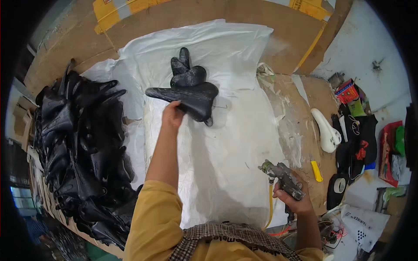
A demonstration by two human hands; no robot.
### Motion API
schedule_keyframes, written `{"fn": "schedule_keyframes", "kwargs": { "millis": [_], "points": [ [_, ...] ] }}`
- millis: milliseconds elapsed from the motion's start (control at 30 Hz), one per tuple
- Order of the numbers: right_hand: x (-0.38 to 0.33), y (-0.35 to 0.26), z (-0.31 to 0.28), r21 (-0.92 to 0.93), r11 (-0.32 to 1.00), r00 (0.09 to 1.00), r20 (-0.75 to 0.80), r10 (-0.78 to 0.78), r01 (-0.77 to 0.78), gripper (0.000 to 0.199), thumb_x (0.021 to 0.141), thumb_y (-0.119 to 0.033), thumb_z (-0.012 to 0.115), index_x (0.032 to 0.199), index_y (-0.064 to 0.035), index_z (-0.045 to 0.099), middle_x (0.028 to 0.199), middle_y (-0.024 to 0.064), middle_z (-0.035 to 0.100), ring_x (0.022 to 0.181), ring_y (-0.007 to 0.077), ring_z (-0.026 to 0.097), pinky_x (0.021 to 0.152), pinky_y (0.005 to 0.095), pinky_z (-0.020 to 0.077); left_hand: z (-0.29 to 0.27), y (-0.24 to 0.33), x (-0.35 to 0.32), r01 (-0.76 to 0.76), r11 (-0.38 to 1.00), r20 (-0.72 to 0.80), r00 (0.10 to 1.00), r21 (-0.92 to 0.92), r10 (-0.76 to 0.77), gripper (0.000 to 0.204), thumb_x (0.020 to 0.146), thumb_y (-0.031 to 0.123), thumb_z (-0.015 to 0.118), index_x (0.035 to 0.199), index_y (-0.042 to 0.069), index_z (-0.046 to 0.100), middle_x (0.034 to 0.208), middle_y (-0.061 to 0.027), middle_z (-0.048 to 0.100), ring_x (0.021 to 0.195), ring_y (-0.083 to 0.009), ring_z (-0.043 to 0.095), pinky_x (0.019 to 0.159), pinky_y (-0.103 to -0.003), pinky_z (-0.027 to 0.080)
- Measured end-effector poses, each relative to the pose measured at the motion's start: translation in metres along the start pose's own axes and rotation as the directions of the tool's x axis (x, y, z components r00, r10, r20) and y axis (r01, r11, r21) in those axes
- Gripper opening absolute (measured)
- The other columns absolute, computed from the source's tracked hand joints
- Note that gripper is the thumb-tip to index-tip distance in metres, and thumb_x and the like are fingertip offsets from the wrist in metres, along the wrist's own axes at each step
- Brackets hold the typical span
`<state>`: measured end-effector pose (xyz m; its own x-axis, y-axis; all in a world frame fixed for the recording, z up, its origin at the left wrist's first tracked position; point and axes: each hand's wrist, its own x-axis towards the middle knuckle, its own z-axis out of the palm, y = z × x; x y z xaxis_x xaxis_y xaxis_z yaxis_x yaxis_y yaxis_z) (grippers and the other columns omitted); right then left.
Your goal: Sorting and arranging bicycle saddles from a large bag onto a workbench.
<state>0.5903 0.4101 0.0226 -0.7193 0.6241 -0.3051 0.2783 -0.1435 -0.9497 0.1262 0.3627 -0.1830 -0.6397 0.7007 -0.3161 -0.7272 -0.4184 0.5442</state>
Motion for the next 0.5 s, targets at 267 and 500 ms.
{"fn": "schedule_keyframes", "kwargs": {
  "millis": [267, 500],
  "points": [
    [-0.01, 0.022, -0.004, 0.075, 0.996, 0.999, -0.011, -0.053, 0.053, 0.061, 0.074, -0.002, 0.068, 0.127, 0.0024, 0.04, 0.089, 0.003, 0.058, 0.083, 0.0095, 0.055, 0.077, 0.0265, 0.0471, 0.058, -0.093, -0.027, -0.078, 0.941, -0.221, 0.963, 0.328, 0.156, 0.027, 0.068, -0.009, 0.061, 0.089, 0.005, 0.052, 0.089, -0.0058, 0.058, 0.077, -0.0169, 0.056, 0.072, -0.027, 0.045],
    [0.015, 0.01, -0.019, -0.102, 0.994, 0.997, -0.069, -0.033, 0.026, 0.061, 0.074, -0.004, 0.068, 0.128, 0.0017, 0.04, 0.088, 0.0024, 0.059, 0.082, 0.0073, 0.055, 0.075, 0.0228, 0.0461, 0.034, -0.013, -0.124, -0.375, 0.886, 0.053, 0.925, 0.271, 0.376, 0.049, 0.067, -0.014, 0.058, 0.107, 0.01, 0.042, 0.096, -0.0084, 0.059, 0.091, -0.0191, 0.056, 0.083, -0.03, 0.044]
  ]
}}
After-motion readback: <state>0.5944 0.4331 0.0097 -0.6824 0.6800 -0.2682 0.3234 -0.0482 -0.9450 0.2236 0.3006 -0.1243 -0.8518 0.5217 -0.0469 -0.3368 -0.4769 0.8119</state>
